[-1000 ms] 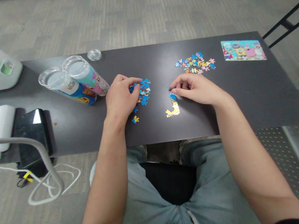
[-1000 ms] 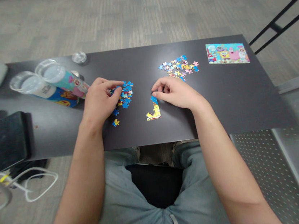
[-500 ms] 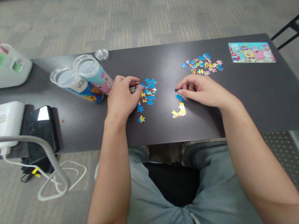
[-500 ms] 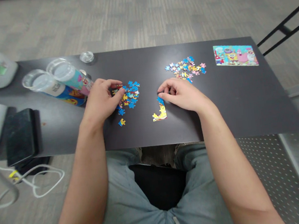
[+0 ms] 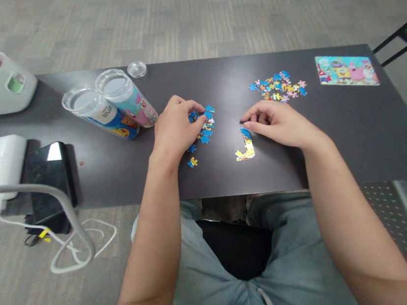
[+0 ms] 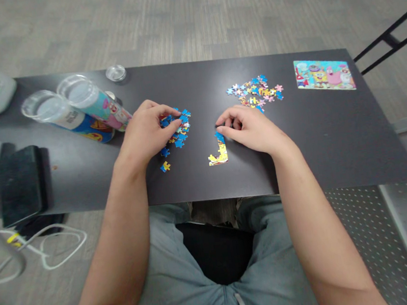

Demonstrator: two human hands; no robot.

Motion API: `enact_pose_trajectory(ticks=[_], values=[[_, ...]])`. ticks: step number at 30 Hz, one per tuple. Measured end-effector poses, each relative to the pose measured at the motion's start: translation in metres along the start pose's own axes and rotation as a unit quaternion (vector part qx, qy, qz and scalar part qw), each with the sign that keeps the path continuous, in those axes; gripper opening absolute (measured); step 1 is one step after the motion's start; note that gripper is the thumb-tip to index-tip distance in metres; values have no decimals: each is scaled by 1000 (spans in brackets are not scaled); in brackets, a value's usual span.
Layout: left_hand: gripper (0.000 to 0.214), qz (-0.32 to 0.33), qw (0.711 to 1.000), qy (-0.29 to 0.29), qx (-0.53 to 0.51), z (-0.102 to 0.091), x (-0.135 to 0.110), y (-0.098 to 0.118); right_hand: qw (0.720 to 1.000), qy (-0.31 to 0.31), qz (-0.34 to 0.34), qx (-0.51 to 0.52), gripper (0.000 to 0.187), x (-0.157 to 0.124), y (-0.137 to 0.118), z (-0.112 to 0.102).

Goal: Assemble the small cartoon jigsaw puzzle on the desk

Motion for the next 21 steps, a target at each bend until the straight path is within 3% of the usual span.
enact_pose_trajectory(ticks=[6, 21], values=[[22, -1, 1000, -3, 14, 4, 1, 8, 1000, 5, -4, 2, 17, -1, 1, 1], [19, 52, 997, -12, -49, 10, 6, 3, 999, 23, -31, -23, 13, 0, 10, 3]])
Point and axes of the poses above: each hand's wrist, its own x-axis towards the middle knuckle, its own z-axis out of the palm, y = z × x, the point moved 5 cm from there along x, towards the middle knuckle, and after that the axes turned 15 degrees about -y, right-handed, at the moved point
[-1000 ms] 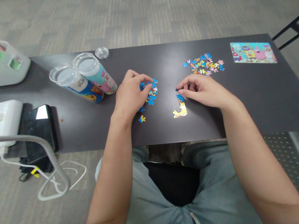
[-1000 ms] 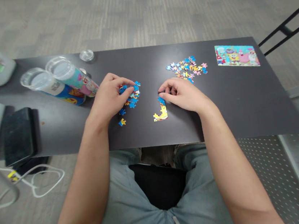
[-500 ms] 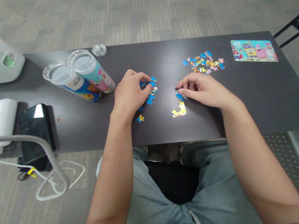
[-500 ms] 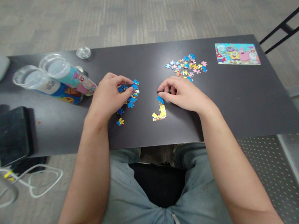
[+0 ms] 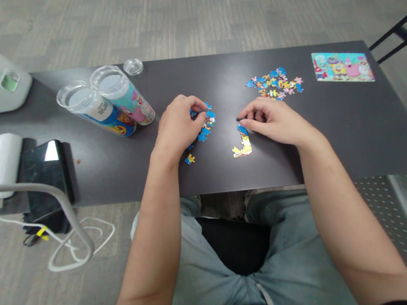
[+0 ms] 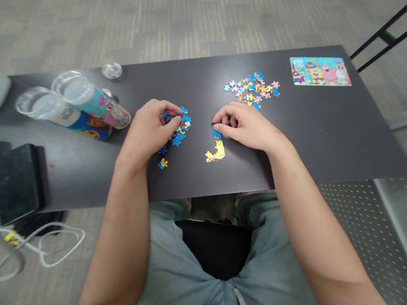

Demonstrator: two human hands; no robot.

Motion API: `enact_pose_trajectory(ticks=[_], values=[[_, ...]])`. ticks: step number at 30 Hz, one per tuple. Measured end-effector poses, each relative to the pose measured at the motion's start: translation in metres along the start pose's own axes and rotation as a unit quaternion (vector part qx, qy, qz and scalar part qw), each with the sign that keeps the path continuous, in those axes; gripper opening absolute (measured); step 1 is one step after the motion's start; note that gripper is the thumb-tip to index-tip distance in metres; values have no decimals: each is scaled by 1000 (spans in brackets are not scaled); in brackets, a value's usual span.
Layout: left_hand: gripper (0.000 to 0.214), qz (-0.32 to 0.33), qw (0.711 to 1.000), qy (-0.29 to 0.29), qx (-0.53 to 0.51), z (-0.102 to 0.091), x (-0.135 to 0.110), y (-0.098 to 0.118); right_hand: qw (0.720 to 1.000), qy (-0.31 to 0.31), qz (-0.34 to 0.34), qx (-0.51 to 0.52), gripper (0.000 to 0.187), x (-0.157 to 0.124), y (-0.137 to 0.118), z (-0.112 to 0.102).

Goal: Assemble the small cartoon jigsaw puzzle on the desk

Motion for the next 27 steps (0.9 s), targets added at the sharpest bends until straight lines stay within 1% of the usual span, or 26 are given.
enact_pose_trajectory(ticks=[4, 6, 10, 13, 17, 21, 24, 27], values=[[13, -22, 999, 6, 26, 2, -3, 12, 1000, 6, -5, -4, 10, 1, 1, 0], [13, -31, 998, 5, 52, 4, -4, 19, 1000, 4, -5, -4, 10, 2, 0, 0], [12, -18, 995, -13, 97, 11, -3, 30, 1000, -1, -1, -13, 9, 2, -2, 1], [14, 1, 995, -15, 94, 15, -1, 31, 1000, 2, 4, -15, 10, 3, -1, 0], [19, 35, 999, -12, 38, 18, 1, 28, 1000, 13, 14, -5, 16, 3, 2, -3], [19, 63, 996, -24, -62, 22, 3, 29, 1000, 29, 2, -6, 23, 4, 2, -2], [19, 76, 987, -27, -139, 26, 5, 35, 999, 43, 0, 15, 38, 7, 1, 1], [19, 68, 979, -33, -191, 33, 9, 43, 997, 56, -3, 47, 52, 10, -4, 3]])
Point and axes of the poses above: each hand's wrist, its own x-axis towards the middle knuckle, its own z-axis out of the palm, y = z × x, the point moved 5 cm from there along x, towards the middle knuckle, and after that the axes turned 15 degrees about -y, right-handed, at the moved point
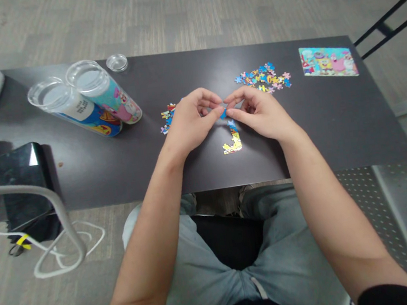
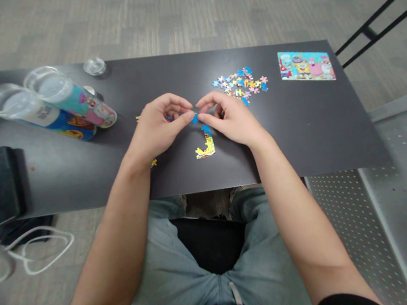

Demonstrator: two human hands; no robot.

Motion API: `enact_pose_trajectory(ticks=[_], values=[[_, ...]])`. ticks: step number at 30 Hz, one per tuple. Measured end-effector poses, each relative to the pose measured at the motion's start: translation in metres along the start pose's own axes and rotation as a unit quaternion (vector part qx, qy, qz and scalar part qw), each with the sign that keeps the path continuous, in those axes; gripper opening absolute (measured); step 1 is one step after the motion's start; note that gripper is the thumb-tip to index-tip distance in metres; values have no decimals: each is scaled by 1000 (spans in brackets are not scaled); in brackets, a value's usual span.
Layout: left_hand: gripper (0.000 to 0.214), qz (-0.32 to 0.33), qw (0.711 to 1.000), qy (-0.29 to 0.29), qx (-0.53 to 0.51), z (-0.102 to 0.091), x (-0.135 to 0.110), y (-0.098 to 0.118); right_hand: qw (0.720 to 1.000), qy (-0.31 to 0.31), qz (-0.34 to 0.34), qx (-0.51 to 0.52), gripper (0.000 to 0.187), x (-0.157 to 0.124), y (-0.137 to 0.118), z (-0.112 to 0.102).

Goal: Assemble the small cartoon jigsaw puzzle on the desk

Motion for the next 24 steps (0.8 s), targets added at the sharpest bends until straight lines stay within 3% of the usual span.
enact_pose_trajectory(ticks=[7, 12, 19, 24], values=[[16, -26, 999, 22, 16, -3, -2, 5, 998, -5, -14, 54, 28, -2, -7, -2], [16, -36, 996, 27, 82, -20, -12, 2, 999, -30, 13, 35, 29, -3, 1, -5], [28, -52, 991, 87, 86, -54, -24, -5, 999, -29, 35, -5, 30, -3, 1, -4], [37, -71, 988, 106, 83, -65, -31, -9, 999, -23, 39, -30, 30, -3, 0, -3]])
Point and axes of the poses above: each hand's wrist, its own x-axis towards the middle knuckle, its own z-axis out of the palm, y = z × x, the point moved 5 cm from there along x, towards the middle knuckle, and after that the axes turned 15 degrees about -y, right-handed, at the moved point
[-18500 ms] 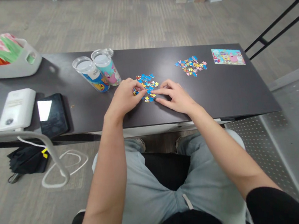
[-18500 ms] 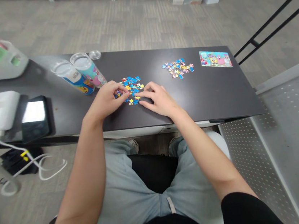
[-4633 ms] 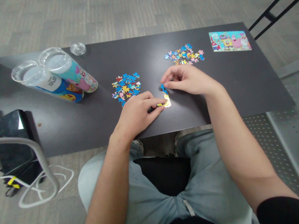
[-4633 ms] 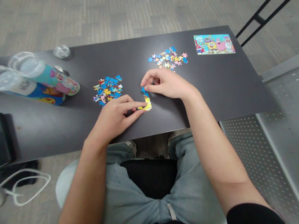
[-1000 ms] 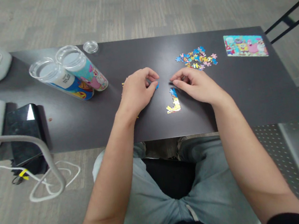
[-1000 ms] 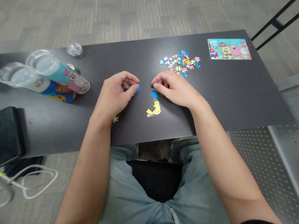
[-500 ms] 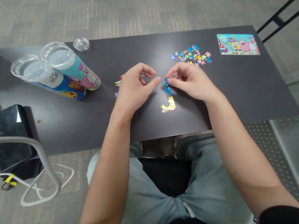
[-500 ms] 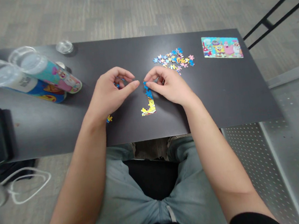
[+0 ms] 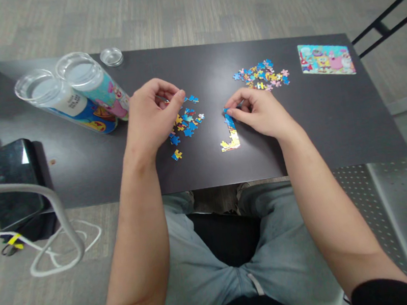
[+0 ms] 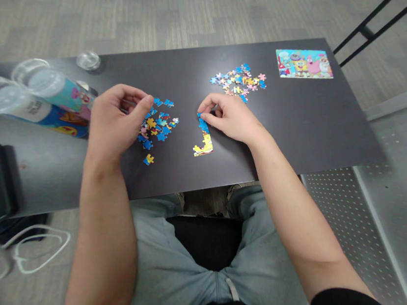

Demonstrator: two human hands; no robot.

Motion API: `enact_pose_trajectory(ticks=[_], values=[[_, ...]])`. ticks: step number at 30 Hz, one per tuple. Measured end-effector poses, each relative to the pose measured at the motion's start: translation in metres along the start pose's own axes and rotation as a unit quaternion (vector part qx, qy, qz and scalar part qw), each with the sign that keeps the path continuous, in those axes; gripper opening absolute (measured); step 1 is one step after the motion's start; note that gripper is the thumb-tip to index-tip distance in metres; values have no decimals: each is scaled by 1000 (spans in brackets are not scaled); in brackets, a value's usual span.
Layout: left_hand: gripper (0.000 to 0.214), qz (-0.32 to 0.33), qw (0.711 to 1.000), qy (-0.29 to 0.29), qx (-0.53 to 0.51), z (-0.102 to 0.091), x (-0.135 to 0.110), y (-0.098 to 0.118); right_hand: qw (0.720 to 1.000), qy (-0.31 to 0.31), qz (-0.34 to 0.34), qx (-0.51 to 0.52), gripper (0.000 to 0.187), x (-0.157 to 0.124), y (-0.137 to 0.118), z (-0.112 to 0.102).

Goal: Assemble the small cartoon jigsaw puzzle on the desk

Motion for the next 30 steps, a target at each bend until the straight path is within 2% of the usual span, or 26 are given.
enact_pose_trajectory(ticks=[7, 11, 14, 17, 19, 22, 24, 30], values=[[42, -7, 1000, 9, -5, -10, -6, -4, 999, 10, -34, -38, 25, 1, -1, -1], [47, -8, 1000, 9, -8, -19, -10, -7, 998, 14, -19, -57, 22, 0, 1, -3], [53, -12, 1000, 9, -14, -24, -12, -8, 997, 27, -35, -61, 17, -4, -1, -7], [56, -12, 1000, 8, -17, -26, -12, -10, 996, 10, -45, -79, 15, -14, -5, -10], [55, -10, 1000, 10, -17, -28, -12, -13, 995, -23, -45, -85, 24, -24, -5, -10], [44, -13, 1000, 1, -14, -29, -11, -18, 993, -62, -64, -83, 57, -39, -3, -6], [32, -19, 1000, -11, -8, -29, -12, -20, 990, -65, -81, -96, 70, -48, -1, -2], [15, -24, 999, -48, 11, -29, -18, -18, 990, -59, -72, -109, 73, -61, 8, -2]])
Point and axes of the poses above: each hand's wrist, its own x-axis towards the middle knuckle, its own z-axis out of the palm, y = z × x, the point moved 5 cm from there along x, towards the middle knuckle, and after that the axes turned 15 degrees about -y, right-handed, at the moved point
